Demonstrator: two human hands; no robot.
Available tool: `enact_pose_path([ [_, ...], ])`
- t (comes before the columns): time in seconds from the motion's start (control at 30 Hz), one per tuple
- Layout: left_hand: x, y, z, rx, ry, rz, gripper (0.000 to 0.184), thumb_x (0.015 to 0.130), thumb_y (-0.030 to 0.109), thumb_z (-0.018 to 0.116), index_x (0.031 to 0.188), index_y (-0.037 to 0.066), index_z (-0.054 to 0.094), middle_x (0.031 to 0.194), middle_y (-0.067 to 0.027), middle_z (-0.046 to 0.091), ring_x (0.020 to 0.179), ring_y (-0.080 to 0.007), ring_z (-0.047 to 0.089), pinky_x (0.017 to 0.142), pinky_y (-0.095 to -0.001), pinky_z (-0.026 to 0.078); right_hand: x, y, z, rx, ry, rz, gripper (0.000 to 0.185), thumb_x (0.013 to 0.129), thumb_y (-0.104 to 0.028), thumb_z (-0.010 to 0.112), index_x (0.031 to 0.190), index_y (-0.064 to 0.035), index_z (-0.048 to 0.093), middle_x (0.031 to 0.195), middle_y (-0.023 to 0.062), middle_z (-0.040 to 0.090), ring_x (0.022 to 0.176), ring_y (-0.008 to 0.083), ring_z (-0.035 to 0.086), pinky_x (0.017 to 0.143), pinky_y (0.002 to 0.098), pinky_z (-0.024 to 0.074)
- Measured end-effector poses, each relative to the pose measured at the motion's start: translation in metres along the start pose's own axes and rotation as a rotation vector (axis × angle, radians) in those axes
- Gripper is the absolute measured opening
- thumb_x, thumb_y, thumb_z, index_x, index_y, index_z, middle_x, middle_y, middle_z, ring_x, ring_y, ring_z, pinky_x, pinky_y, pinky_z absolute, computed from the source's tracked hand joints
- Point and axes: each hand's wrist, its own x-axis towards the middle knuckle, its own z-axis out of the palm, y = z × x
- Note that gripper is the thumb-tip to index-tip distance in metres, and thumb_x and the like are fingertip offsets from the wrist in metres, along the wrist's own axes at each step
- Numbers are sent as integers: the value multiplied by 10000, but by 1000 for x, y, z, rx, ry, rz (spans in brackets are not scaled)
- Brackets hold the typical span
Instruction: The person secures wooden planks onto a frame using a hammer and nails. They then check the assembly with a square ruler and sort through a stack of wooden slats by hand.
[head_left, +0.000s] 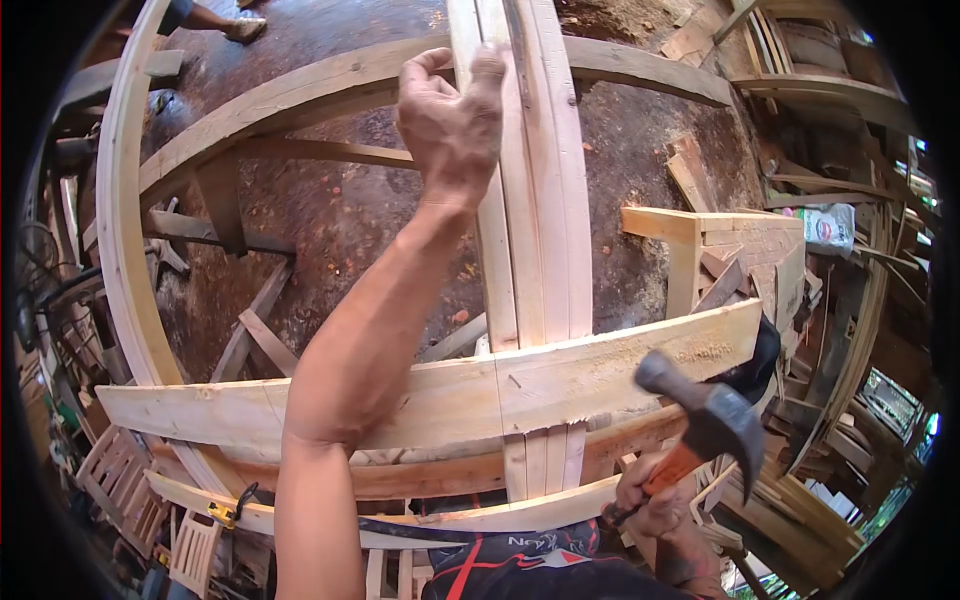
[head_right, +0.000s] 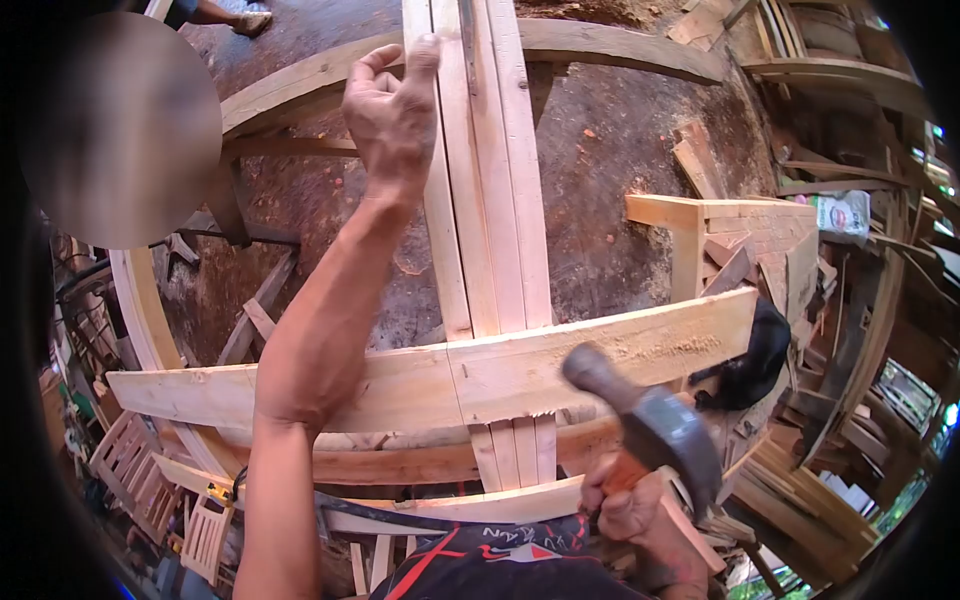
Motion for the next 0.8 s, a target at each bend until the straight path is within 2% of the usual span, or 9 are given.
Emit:
enact_pose_path([
  [0.23,-1,-1,5,-301,105,41,400,892,313,616,1006,-68,573,561,14,490,532,-92,482,526,-266,419,-9,-33,46,-133,52,190,647,946,-622,413,976,14,525,598,52,488,496,123,479,447,262,394],
  [0.37,-1,-2,5,-297,129,67,376,921,349,562,943,-25,592,613,-39,553,580,-135,534,554,-316,460,-31,-22,66,72,186,-346,640,886,-681,485,868,-42,512,573,30,470,470,119,425,426,301,369],
  [0.43,0,-3,5,-246,158,72,374,922,351,557,911,-21,598,608,-55,549,575,-149,533,565,-334,466,-30,-2,37,-294,-178,-181,604,911,-641,490,907,-37,522,572,33,469,466,119,432,428,297,376],
  [0.57,-3,2,2,-246,107,21,378,973,342,518,898,-21,592,758,-70,603,715,-133,541,665,-301,464,-16,-22,78,-74,170,208,179,969,-169,481,867,-23,493,627,0,469,500,97,405,452,272,373],
  [0.63,-8,5,0,-278,123,51,380,975,344,500,894,-16,592,741,-72,599,701,-139,536,656,-306,457,-39,-47,67,106,284,110,228,993,-197,469,828,-43,496,625,24,487,490,116,414,471,296,396],
  [0.7,-5,10,-4,-304,66,-57,385,974,350,493,872,-10,585,728,-82,587,692,-156,530,657,-323,457,-57,-93,47,-637,7,-140,247,982,-211,474,785,-64,496,624,50,496,472,166,423,513,331,443],
  [0.73,-5,7,-3,-307,74,-60,385,974,350,493,872,-10,585,728,-82,587,692,-156,530,657,-323,457,-48,-78,62,188,114,-511,552,895,-661,498,862,-111,525,608,5,447,460,165,432,468,289,421],
  [0.77,-6,5,-1,-304,75,-57,390,975,355,485,859,-5,578,717,-84,579,683,-162,525,657,-330,455,-40,-51,61,183,105,-509,552,895,-661,498,862,-111,525,608,5,447,460,165,432,468,289,421],
  [0.8,-3,5,-1,-304,80,-48,395,977,360,477,846,-1,571,705,-86,570,673,-168,520,658,-338,453,-29,-19,53,-450,63,-466,548,906,-652,484,867,-106,510,598,3,438,457,151,428,457,280,411],
])
